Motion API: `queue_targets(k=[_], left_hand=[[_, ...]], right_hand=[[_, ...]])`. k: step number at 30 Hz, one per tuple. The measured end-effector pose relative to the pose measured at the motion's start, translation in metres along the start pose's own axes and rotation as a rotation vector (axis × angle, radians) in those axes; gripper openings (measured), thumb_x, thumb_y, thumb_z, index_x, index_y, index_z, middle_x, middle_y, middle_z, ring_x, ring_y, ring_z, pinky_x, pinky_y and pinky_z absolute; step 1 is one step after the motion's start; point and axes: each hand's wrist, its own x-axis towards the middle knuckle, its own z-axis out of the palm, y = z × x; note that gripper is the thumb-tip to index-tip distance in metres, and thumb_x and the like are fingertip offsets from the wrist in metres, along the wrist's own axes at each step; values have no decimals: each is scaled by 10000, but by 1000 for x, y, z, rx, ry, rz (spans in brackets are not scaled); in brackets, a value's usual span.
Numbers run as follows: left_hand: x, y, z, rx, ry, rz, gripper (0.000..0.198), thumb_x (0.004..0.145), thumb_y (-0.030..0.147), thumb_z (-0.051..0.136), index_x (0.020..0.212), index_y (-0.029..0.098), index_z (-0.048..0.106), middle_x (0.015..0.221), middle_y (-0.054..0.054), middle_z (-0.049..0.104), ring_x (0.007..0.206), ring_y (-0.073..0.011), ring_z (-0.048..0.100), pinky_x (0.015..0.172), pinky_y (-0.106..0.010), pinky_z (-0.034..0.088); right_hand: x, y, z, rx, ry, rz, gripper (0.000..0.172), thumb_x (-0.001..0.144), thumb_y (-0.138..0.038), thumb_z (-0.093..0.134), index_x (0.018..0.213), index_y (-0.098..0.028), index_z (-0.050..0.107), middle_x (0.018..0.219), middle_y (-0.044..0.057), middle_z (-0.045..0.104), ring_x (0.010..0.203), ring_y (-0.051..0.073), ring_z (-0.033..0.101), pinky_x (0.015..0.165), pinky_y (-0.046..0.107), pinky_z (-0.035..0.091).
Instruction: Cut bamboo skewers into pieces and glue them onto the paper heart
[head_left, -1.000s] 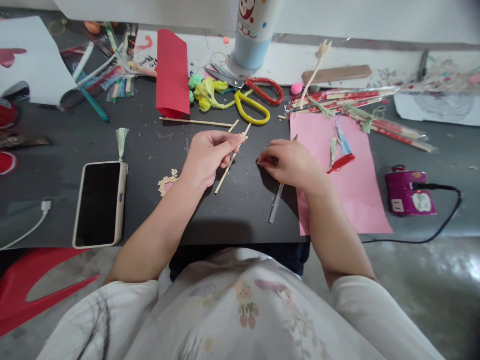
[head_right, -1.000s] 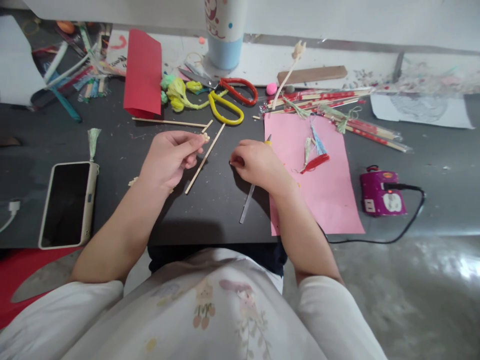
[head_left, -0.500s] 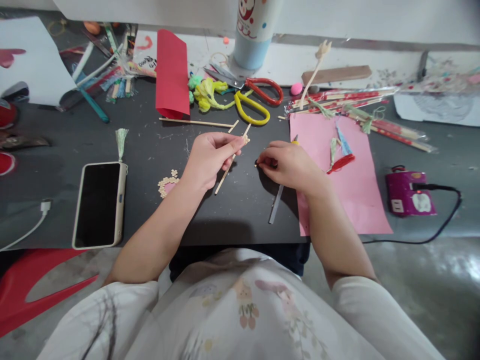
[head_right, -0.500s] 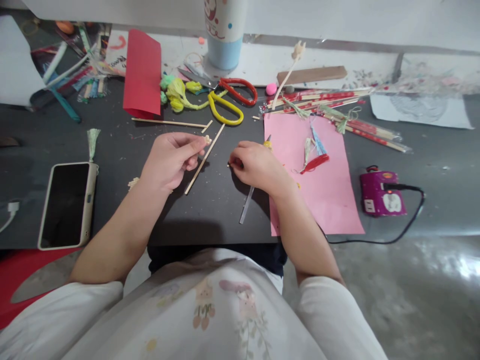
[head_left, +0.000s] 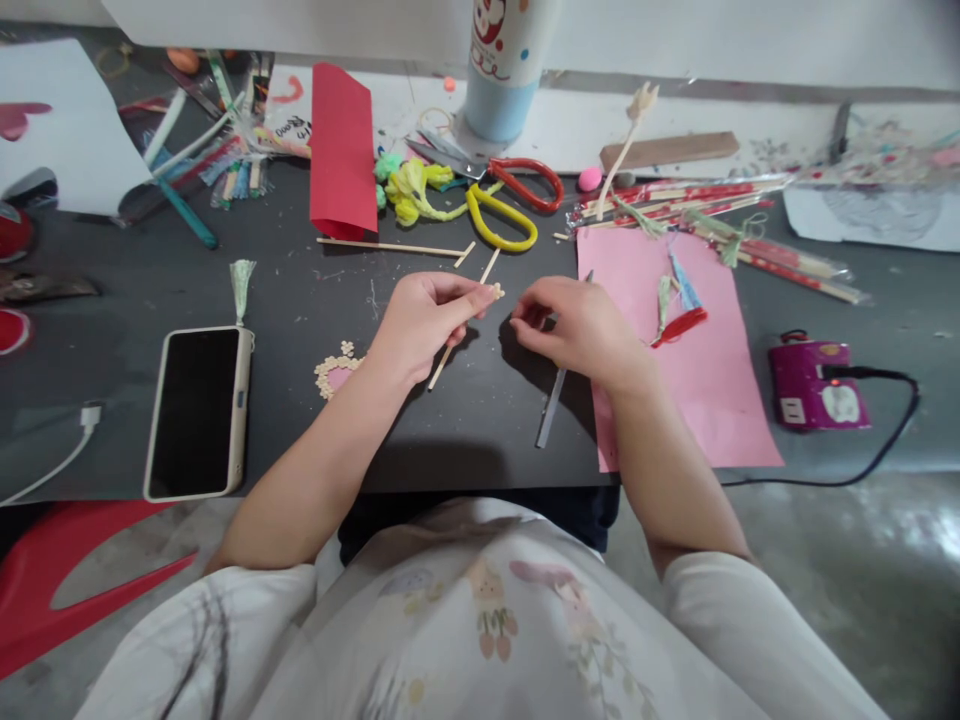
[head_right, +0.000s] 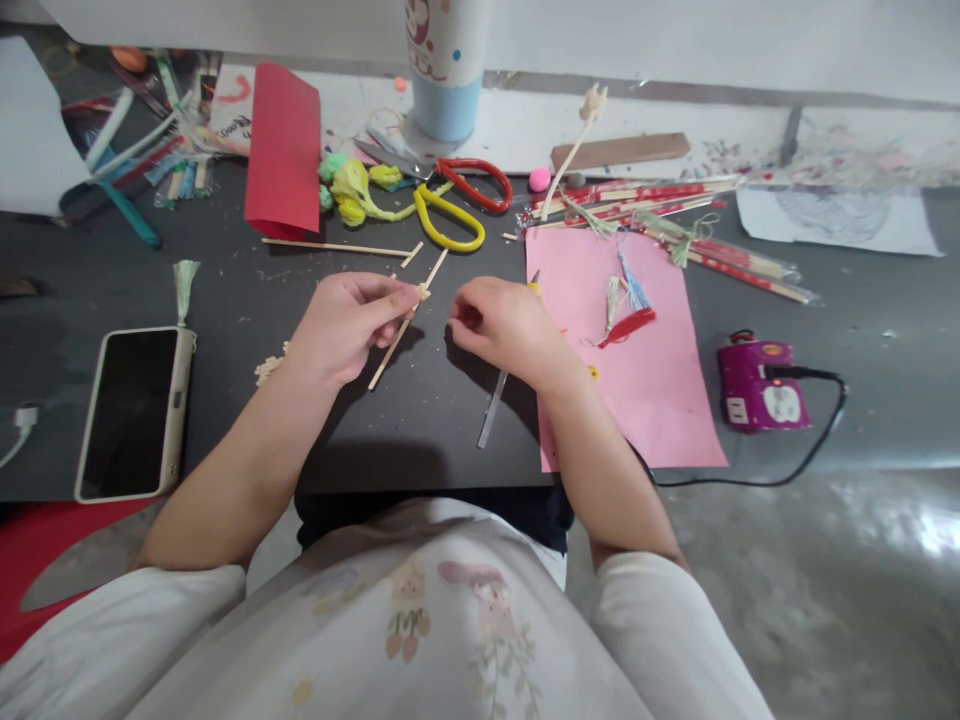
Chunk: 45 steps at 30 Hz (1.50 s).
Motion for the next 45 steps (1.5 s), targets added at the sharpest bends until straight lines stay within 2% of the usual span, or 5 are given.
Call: queue_targets(k=[4, 12, 19, 27, 45], left_hand=[[-2, -2, 2, 42, -38, -30, 272, 613, 359, 776, 705, 128, 665, 537, 30, 539, 389, -11, 372, 381, -171, 274], [-1, -4, 4, 40, -49, -21, 291, 596, 369, 792, 699, 129, 664, 543, 29, 544, 395, -10, 371, 382, -177, 276], [-4, -2, 6, -135, -144, 72, 283, 643, 390, 773, 752, 149, 670, 683, -10, 639, 542, -54, 551, 435, -161, 373], [-2, -9, 8, -50, -100, 169, 307, 663, 417, 754, 801, 157, 669, 813, -45, 698, 753, -128, 651, 543, -186, 476], [-1, -9, 9, -93, -73, 162, 317, 641, 415, 772, 784, 151, 669, 790, -33, 712, 693, -104, 658, 745, -258, 540]], right_hand=[[-1, -2, 0, 305, 194, 28, 49, 721, -160, 596, 738, -190, 631, 744, 11, 651, 674, 134, 602, 638, 268, 501], [-1, 3, 4, 581, 308, 61, 116, 730, -173, 661, 838, -204, 685, 810, 6, 682, 694, 115, 625, 662, 262, 546], [0, 4, 4, 502, 381, 31, 105, 763, -191, 641, 831, -228, 712, 829, 16, 689, 725, 128, 633, 630, 270, 536], [0, 2, 9, 457, 396, 23, 173, 742, -186, 657, 914, -191, 645, 787, 5, 673, 674, 116, 631, 648, 264, 552], [-3, 0, 6, 352, 384, -34, 95, 756, -221, 636, 849, -199, 631, 790, 8, 671, 673, 126, 626, 644, 278, 549]])
